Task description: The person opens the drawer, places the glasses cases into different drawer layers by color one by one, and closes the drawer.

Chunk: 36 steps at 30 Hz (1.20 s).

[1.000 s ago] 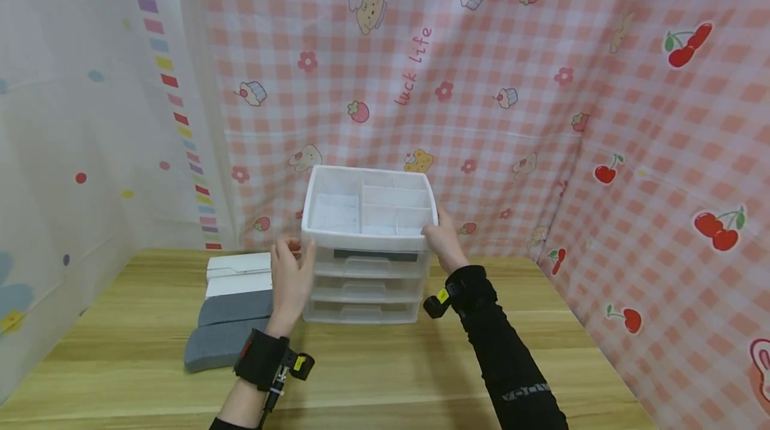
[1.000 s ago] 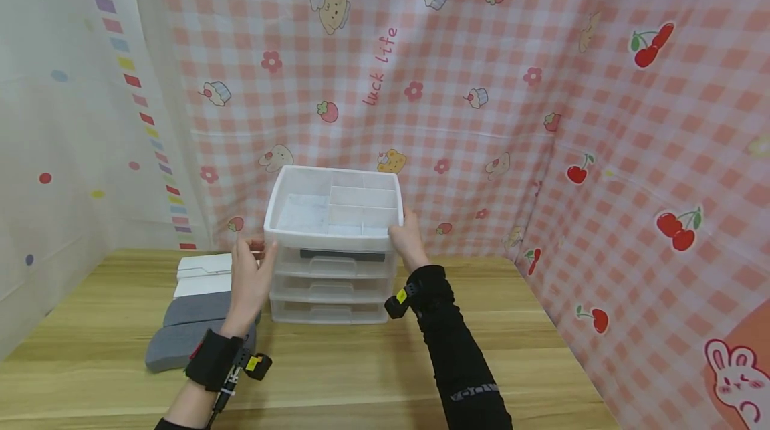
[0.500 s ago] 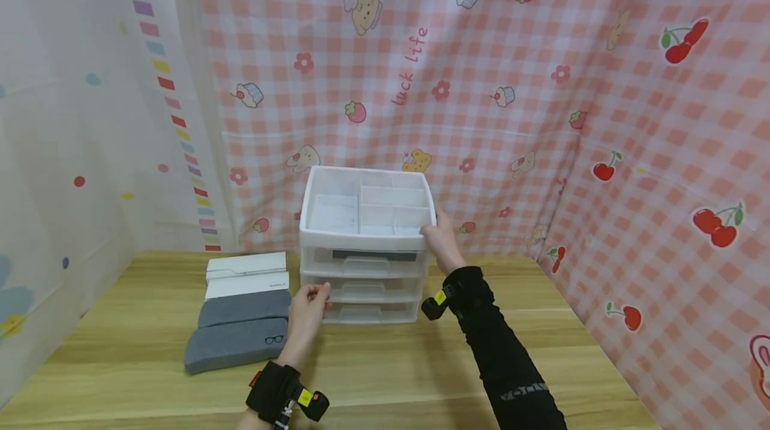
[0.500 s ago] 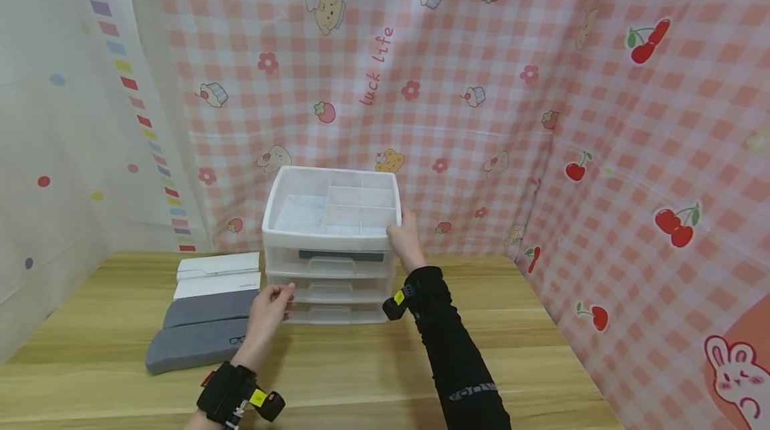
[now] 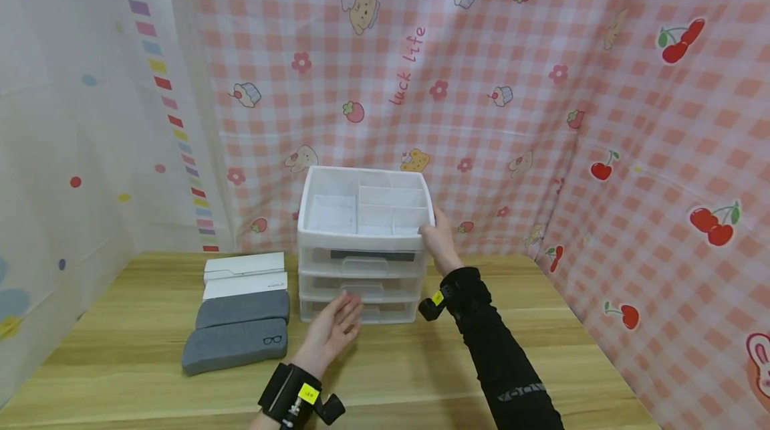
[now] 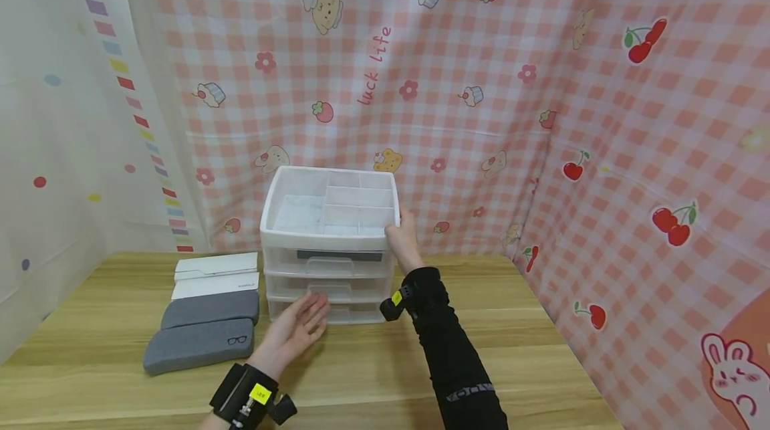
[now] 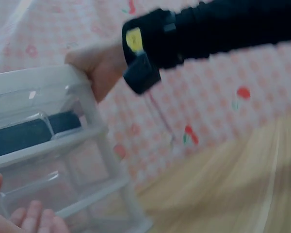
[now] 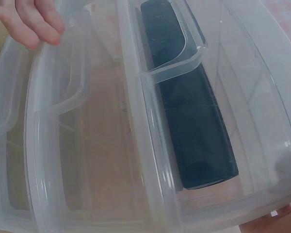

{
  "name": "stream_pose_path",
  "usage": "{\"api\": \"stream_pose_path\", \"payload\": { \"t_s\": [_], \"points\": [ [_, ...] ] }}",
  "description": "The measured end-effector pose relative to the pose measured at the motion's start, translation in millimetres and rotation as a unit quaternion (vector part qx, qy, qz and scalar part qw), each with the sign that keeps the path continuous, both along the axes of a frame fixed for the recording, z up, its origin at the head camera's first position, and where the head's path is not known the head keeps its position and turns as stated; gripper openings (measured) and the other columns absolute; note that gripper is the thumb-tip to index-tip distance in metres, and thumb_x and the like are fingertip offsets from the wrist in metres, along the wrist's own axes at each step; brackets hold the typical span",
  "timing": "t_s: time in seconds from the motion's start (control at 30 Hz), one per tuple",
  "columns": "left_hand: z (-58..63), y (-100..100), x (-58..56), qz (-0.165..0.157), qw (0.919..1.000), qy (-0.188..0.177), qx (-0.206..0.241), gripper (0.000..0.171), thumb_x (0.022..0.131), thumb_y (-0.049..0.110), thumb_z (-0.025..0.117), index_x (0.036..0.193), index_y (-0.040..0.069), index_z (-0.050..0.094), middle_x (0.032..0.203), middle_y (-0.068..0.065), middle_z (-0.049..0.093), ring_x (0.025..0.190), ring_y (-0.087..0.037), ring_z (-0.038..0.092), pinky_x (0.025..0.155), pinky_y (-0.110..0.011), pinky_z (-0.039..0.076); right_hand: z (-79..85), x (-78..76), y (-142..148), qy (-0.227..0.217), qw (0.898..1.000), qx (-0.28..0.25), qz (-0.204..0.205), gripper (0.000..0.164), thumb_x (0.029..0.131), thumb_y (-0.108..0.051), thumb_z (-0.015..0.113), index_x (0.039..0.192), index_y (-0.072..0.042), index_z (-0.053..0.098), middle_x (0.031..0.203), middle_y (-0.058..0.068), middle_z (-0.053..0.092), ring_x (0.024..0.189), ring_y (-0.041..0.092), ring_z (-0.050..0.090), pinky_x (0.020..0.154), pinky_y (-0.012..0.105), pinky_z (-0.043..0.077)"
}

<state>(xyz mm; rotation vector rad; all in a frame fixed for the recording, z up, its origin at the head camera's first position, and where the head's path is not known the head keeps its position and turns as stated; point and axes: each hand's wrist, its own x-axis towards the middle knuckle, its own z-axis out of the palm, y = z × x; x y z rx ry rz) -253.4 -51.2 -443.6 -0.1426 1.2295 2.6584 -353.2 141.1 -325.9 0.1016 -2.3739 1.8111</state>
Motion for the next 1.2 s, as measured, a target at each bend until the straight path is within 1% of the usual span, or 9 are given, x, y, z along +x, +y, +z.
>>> {"api": "stream_pose_path", "payload": {
  "t_s": [0.1,0.23,0.5,0.6,0.73,0.8,0.9,1.07,1.2],
  "points": [
    [2.7,4,-0.5,0.004,0.998,-0.012,0.061,0.057,0.101,0.034,0.043,0.146,0.006,0.023,0.157,-0.019,0.018,0.146,-0.03,0.02,0.109,-0.035,0.029,-0.1,0.0,0,-0.001,1.0,0.0,0.002,0.07,0.079,0.007,0.039,0.147,-0.009,0.031,0.147,0.014,0.038,0.13,0.03,0.038,0.112,0.052,0.029],
    [4.6,8,1.5,-0.001,0.9961,-0.012,0.087,0.053,0.101,0.034,0.043,0.146,0.016,0.022,0.159,-0.016,0.015,0.147,-0.028,0.019,0.1,-0.031,0.034,-0.2,0.6,0,-0.001,1.0,0.0,0.005,0.071,0.08,0.007,0.039,0.148,-0.011,0.03,0.148,0.013,0.037,0.131,0.03,0.037,0.112,0.051,0.028],
    [1.7,10,1.3,-0.011,0.996,-0.005,0.088,0.058,0.1,0.036,0.043,0.148,0.021,0.016,0.159,-0.012,0.017,0.147,-0.028,0.016,0.097,-0.03,0.037,0.5,1.0,0,-0.01,1.0,-0.003,-0.001,0.07,0.08,0.007,0.039,0.148,-0.01,0.029,0.149,0.013,0.036,0.133,0.03,0.036,0.113,0.052,0.028],
    [-0.2,10,0.7,-0.008,0.9957,-0.008,0.092,0.05,0.099,0.036,0.046,0.142,0.023,0.024,0.15,-0.006,0.037,0.145,-0.027,0.019,0.097,-0.029,0.038,0.5,0.6,-1,-0.01,1.0,-0.003,-0.003,0.071,0.08,0.007,0.039,0.148,-0.01,0.029,0.15,0.012,0.035,0.133,0.03,0.036,0.113,0.052,0.028],
    [-2.5,10,1.8,-0.007,0.9955,-0.016,0.093,0.03,0.099,0.035,0.047,0.124,0.025,0.034,0.118,0.008,0.06,0.135,-0.022,0.032,0.097,-0.03,0.038,-0.6,0.2,-1,-0.005,1.0,-0.001,-0.002,0.071,0.08,0.007,0.038,0.149,-0.01,0.028,0.15,0.012,0.035,0.132,0.03,0.036,0.113,0.052,0.028],
    [-3.2,9,3.1,-0.01,0.9958,-0.014,0.09,0.027,0.099,0.035,0.048,0.12,0.025,0.035,0.109,0.012,0.061,0.129,-0.02,0.038,0.1,-0.032,0.036,-1.4,-0.1,0,-0.002,1.0,-0.002,-0.001,0.071,0.08,0.007,0.038,0.149,-0.01,0.029,0.15,0.013,0.036,0.132,0.03,0.036,0.112,0.052,0.028],
    [-3.8,9,6.0,-0.015,0.9967,-0.011,0.079,0.025,0.099,0.035,0.048,0.119,0.024,0.039,0.106,0.013,0.062,0.123,-0.017,0.041,0.103,-0.033,0.033,-1.9,0.2,-1,0.001,1.0,-0.002,-0.001,0.071,0.08,0.007,0.038,0.149,-0.009,0.029,0.15,0.013,0.036,0.133,0.03,0.036,0.112,0.051,0.028],
    [-3.4,10,13.2,-0.022,0.9978,0.002,0.062,0.024,0.099,0.035,0.047,0.118,0.02,0.047,0.117,0.01,0.056,0.123,-0.016,0.041,0.104,-0.033,0.032,-1.9,0.2,-1,0.0,1.0,-0.002,-0.004,0.072,0.081,0.006,0.038,0.15,-0.01,0.027,0.151,0.013,0.034,0.134,0.03,0.035,0.113,0.051,0.028],
    [-2.6,11,21.0,-0.023,0.9985,-0.001,0.049,0.028,0.1,0.034,0.045,0.123,0.019,0.04,0.126,0.007,0.051,0.118,-0.013,0.045,0.101,-0.03,0.034,-2.2,0.4,-1,-0.002,1.0,0.0,-0.005,0.072,0.081,0.006,0.038,0.15,-0.01,0.027,0.15,0.013,0.035,0.133,0.03,0.036,0.113,0.051,0.028]
  ]
}}
